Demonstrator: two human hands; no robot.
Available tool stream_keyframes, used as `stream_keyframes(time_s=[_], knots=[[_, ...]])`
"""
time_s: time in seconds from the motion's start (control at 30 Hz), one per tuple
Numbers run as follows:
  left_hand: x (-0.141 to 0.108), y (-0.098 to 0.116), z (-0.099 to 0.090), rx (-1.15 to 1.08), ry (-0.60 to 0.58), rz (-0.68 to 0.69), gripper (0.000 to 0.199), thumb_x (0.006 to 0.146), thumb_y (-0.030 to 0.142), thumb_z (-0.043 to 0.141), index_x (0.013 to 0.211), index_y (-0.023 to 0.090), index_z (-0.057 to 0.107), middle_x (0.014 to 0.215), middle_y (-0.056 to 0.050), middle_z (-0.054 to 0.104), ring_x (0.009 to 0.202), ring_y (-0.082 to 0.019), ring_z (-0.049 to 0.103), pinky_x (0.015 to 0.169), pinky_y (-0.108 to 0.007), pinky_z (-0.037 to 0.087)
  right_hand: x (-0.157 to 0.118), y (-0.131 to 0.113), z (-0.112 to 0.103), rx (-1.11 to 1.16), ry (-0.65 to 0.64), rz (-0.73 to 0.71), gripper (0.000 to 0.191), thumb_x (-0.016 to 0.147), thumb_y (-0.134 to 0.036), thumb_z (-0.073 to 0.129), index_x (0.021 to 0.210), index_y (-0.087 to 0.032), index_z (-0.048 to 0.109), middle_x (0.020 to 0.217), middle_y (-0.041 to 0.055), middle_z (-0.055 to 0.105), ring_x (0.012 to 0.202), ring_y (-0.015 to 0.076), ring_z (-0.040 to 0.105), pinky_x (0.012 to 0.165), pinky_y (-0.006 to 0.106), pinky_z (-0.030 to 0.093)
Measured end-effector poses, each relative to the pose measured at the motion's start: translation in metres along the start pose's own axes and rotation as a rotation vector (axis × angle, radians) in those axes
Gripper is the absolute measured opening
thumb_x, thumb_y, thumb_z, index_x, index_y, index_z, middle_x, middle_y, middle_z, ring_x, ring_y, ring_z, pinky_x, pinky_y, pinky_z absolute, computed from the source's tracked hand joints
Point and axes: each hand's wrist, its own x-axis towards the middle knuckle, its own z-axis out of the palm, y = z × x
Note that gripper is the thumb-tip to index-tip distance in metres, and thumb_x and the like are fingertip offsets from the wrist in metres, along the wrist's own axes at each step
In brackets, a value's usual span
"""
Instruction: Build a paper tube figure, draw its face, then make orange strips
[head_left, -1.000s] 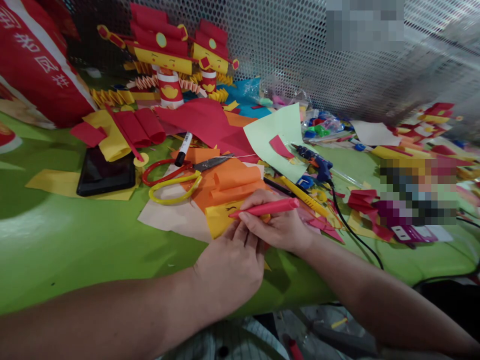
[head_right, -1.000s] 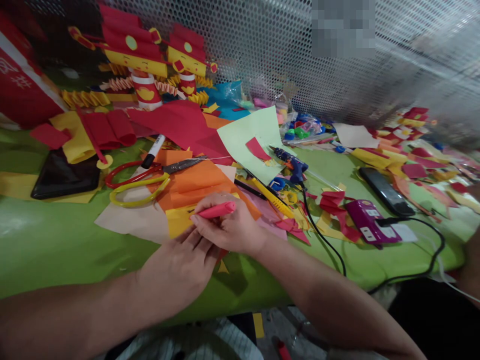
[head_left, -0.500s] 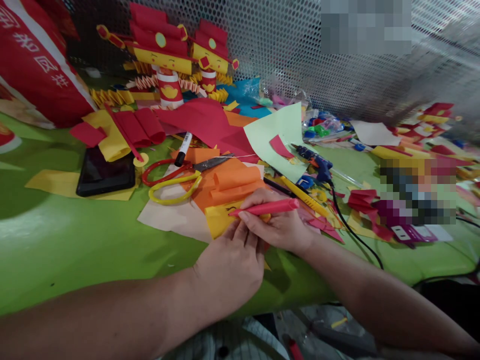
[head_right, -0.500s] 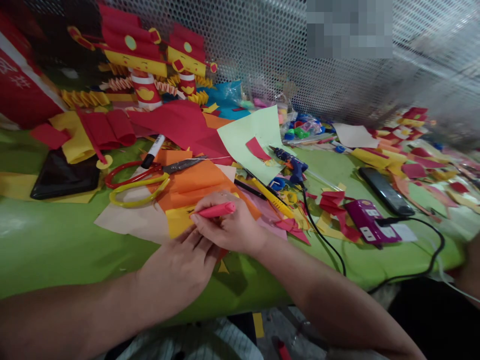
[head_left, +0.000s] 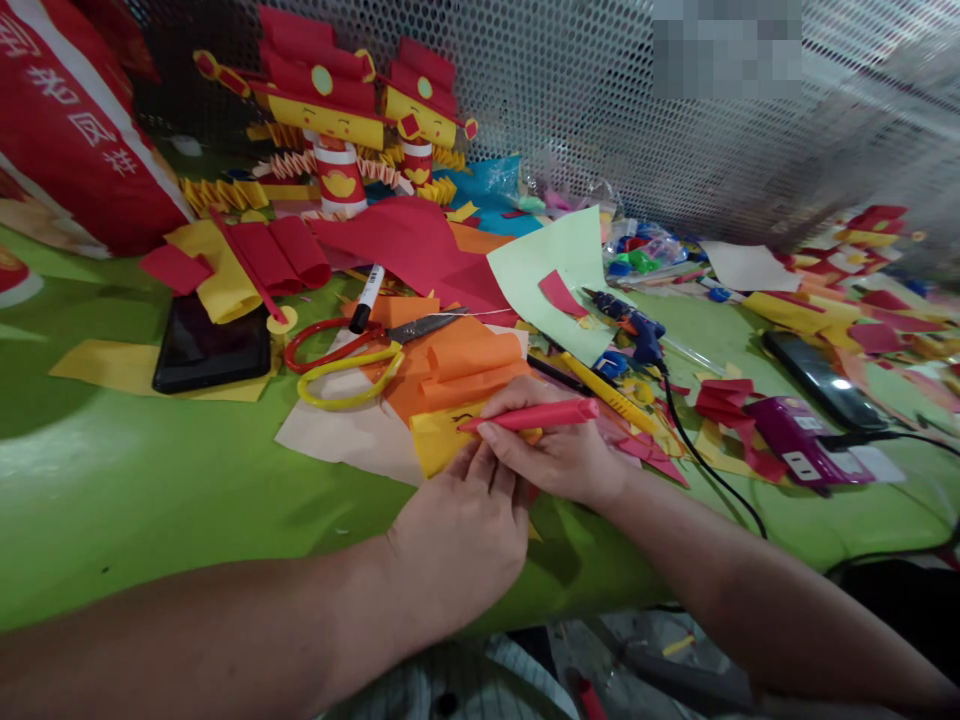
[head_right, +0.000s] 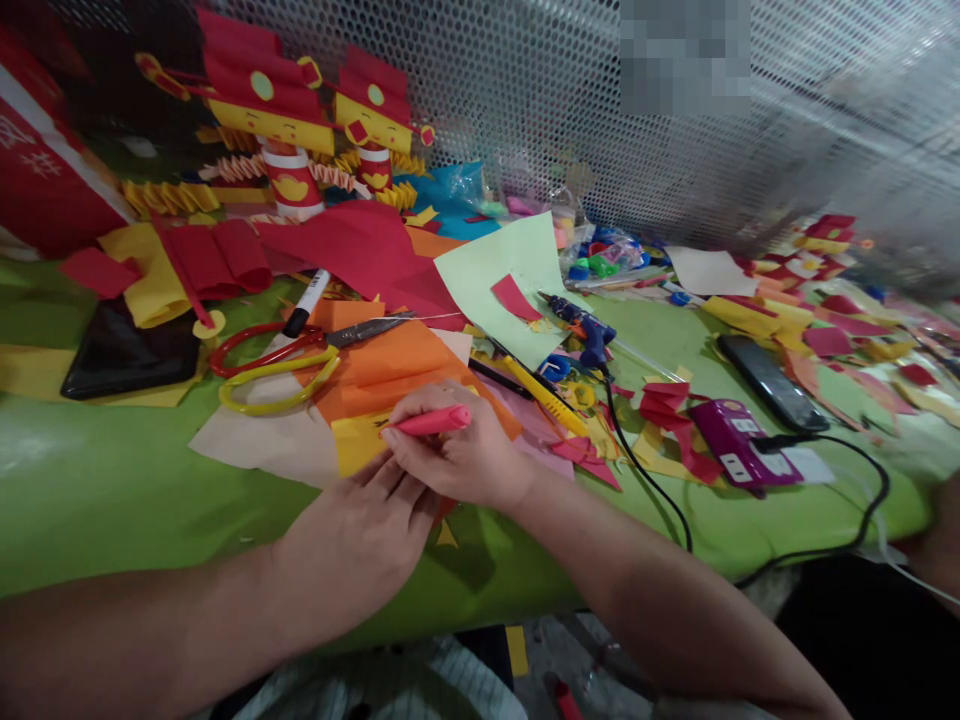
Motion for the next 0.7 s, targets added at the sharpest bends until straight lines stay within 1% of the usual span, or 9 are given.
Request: stream_keyframes(time_s=[0.23,0.33,0.47,0.57,0.7], knots=[[0.0007,-0.0010,-0.0002,-0.008,0.009,0.000,0.034,0.085,0.011,0.040,0.106,0.003,0.066,0.096,-0.020,0.070,0.091,-0.028,0.067,0.078,-0.038,0.052,-0.0003,0.0003,-0.0003,0.020,-0.009,-0.011,0.006,0.080,-0.017,0.055,0.076,-0.021,0.055,0.066,0.0006,0.065,0.061,0.0126,0.061,0.056,0.025,0.050],[0.0000,-0.0005,0.0003,-0.004,0.010,-0.001,0.036,0.086,0.011,0.039,0.108,0.002,0.065,0.098,-0.020,0.070,0.091,-0.027,0.067,0.079,-0.038,0.052,0.0009,-0.0006,-0.0012,0.017,-0.004,-0.016,0.007,0.080,-0.015,0.055,0.076,-0.021,0.055,0.067,0.0011,0.065,0.061,0.0120,0.062,0.056,0.024,0.050],[-0.0011,0.0004,0.0010,-0.015,-0.019,-0.003,0.035,0.087,0.013,0.039,0.110,0.002,0.063,0.103,-0.022,0.069,0.094,-0.028,0.066,0.081,-0.039,0.051,0.0008,-0.0004,-0.0009,-0.001,-0.014,-0.012,0.007,0.081,-0.016,0.055,0.076,-0.021,0.055,0.068,0.0008,0.066,0.062,0.0125,0.062,0.056,0.025,0.050],[-0.0009,0.0001,0.0008,-0.027,-0.037,0.000,0.035,0.087,0.013,0.041,0.111,0.001,0.063,0.103,-0.022,0.068,0.095,-0.028,0.065,0.082,-0.040,0.051,-0.0007,0.0007,0.0001,0.006,-0.017,-0.009,0.004,0.081,-0.018,0.056,0.079,-0.021,0.056,0.069,0.0011,0.067,0.064,0.0133,0.063,0.059,0.027,0.051],[0.0007,-0.0008,-0.0001,-0.016,0.009,-0.001,0.034,0.086,0.011,0.040,0.108,0.002,0.065,0.098,-0.021,0.070,0.093,-0.028,0.066,0.079,-0.039,0.052,-0.0012,0.0004,-0.0012,0.010,-0.042,-0.005,0.003,0.081,-0.019,0.056,0.078,-0.021,0.057,0.069,0.0010,0.067,0.064,0.0138,0.062,0.061,0.028,0.051]])
